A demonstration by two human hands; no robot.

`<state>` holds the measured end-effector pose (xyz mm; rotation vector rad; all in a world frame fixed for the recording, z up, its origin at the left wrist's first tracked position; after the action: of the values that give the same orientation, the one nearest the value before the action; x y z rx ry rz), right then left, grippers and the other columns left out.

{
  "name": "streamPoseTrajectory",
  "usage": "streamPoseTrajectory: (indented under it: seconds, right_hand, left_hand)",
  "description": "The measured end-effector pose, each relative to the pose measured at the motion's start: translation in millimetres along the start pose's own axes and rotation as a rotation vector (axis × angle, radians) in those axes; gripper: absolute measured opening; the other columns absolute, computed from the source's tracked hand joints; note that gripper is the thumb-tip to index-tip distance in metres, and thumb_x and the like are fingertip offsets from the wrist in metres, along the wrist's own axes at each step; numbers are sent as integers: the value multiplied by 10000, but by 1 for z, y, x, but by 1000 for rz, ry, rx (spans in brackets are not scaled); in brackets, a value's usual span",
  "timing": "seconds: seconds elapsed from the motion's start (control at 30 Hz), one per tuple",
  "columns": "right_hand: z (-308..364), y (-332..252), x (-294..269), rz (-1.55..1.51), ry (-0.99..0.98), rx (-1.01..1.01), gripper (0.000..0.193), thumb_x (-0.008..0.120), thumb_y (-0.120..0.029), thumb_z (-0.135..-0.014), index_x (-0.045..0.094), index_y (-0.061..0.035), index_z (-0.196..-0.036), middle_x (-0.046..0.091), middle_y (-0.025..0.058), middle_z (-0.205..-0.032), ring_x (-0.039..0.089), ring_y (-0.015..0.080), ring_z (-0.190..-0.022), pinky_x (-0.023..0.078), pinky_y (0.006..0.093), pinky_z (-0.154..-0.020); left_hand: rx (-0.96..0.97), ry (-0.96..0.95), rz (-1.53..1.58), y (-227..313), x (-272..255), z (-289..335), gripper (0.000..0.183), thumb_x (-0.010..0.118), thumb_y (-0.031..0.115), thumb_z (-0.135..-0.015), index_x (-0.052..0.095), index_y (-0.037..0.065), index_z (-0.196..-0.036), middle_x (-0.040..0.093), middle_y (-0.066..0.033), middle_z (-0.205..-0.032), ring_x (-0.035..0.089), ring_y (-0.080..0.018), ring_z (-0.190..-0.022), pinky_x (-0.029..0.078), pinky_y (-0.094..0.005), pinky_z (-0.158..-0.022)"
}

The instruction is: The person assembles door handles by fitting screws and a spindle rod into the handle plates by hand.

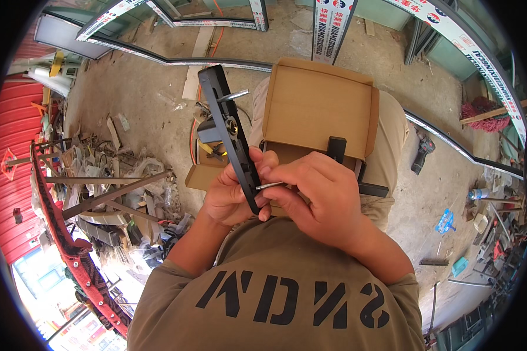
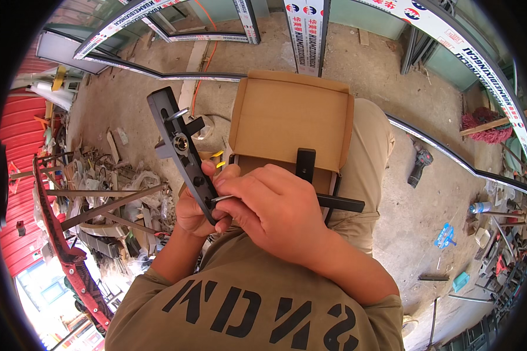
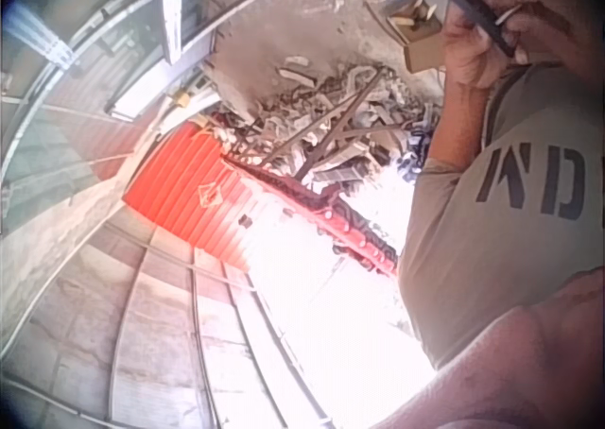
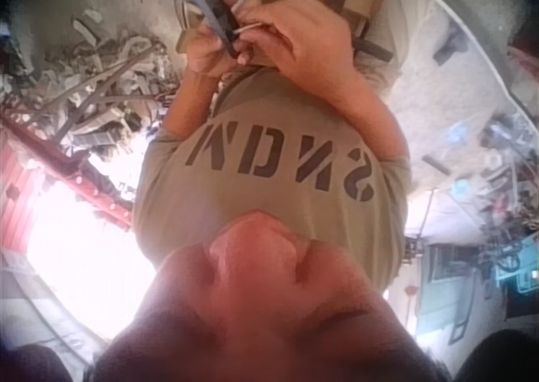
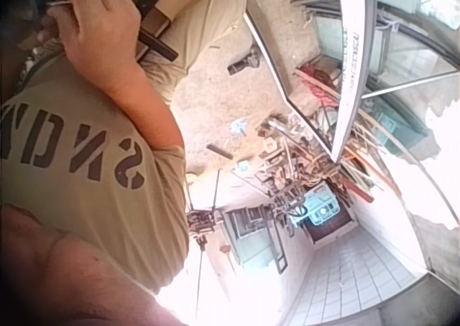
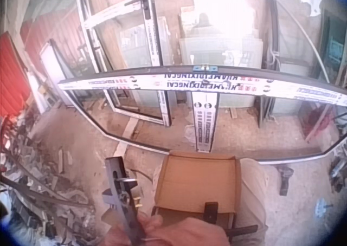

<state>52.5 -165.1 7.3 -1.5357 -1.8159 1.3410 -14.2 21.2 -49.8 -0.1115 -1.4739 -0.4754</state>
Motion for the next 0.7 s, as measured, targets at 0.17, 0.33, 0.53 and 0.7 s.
streamPoseTrajectory:
  seconds: [0.17, 0.33, 0.53, 0.7]
  right_hand:
    - [1, -1, -3, 32, -39, 42, 236, 912, -129, -857, 779, -81, -1047, 738, 57, -884, 688, 277, -743, 562, 401, -658]
    - [1, 1, -3, 59, -36, 5, 242, 916, -133, -851, 774, -81, -1039, 717, 59, -854, 689, 279, -751, 557, 406, -658]
    - [2, 1, -5, 2, -87, 133, 217, 907, -149, -868, 763, -84, -1017, 711, 79, -863, 692, 305, -766, 557, 425, -682]
    - [3, 2, -8, 38, -145, 170, 177, 875, -176, -916, 749, -81, -995, 713, 91, -878, 699, 325, -803, 555, 429, -710]
  left_hand:
    - [16, -38, -21, 0, 2, -2, 624, 698, -94, -1004, 543, 155, -1554, 449, -120, -1290, 681, -286, -992, 734, -462, -825]
    - [13, -9, -28, -1, 2, -2, 611, 719, -77, -1001, 548, 148, -1543, 457, -120, -1291, 694, -300, -1021, 736, -470, -826]
    - [43, 13, -83, -2, 0, -2, 586, 735, -62, -1002, 560, 126, -1528, 479, -119, -1278, 700, -303, -1024, 739, -480, -828]
    - [36, -21, -113, 1, 0, -4, 553, 738, -58, -1006, 580, 103, -1510, 489, -124, -1268, 701, -305, -1007, 743, -486, -830]
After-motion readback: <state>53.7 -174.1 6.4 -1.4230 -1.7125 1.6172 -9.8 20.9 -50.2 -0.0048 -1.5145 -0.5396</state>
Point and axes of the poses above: each hand's wrist, its own z-axis away from the middle knuckle, its own x-axis out of the palm, y = z × x, the point moved 3 cm from there along -z, towards the middle knuckle
